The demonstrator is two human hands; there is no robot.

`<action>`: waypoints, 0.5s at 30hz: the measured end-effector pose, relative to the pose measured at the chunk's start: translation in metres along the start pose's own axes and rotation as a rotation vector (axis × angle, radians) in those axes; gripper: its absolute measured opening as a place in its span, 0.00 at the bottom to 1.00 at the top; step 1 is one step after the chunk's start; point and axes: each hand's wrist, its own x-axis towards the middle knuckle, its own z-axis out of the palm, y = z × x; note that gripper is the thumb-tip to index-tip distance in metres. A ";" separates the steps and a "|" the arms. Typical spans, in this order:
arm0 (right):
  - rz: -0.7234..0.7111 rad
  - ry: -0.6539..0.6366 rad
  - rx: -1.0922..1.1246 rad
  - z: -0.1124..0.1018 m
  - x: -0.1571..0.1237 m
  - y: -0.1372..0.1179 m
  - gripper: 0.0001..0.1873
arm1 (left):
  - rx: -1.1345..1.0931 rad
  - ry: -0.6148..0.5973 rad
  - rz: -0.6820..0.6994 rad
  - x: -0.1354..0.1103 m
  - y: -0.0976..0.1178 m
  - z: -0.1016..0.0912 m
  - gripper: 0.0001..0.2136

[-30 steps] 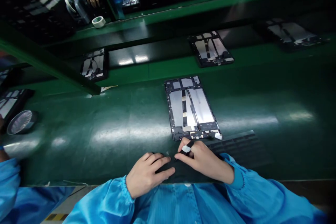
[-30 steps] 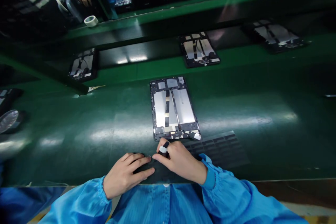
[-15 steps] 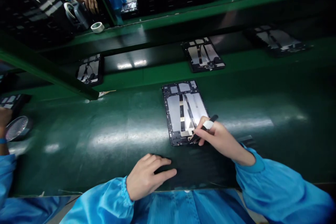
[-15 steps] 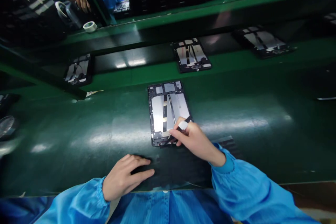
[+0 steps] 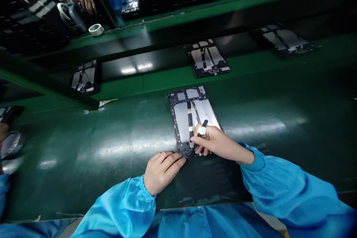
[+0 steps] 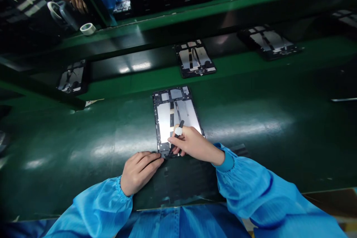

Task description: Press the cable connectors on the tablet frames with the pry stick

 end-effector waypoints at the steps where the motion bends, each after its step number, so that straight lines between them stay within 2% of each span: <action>1: 0.003 0.002 -0.006 0.000 0.000 0.000 0.09 | 0.000 0.001 -0.001 0.000 0.000 0.000 0.09; 15: 0.012 -0.003 -0.021 0.001 0.001 0.003 0.09 | -0.026 0.000 -0.015 0.000 0.001 0.002 0.10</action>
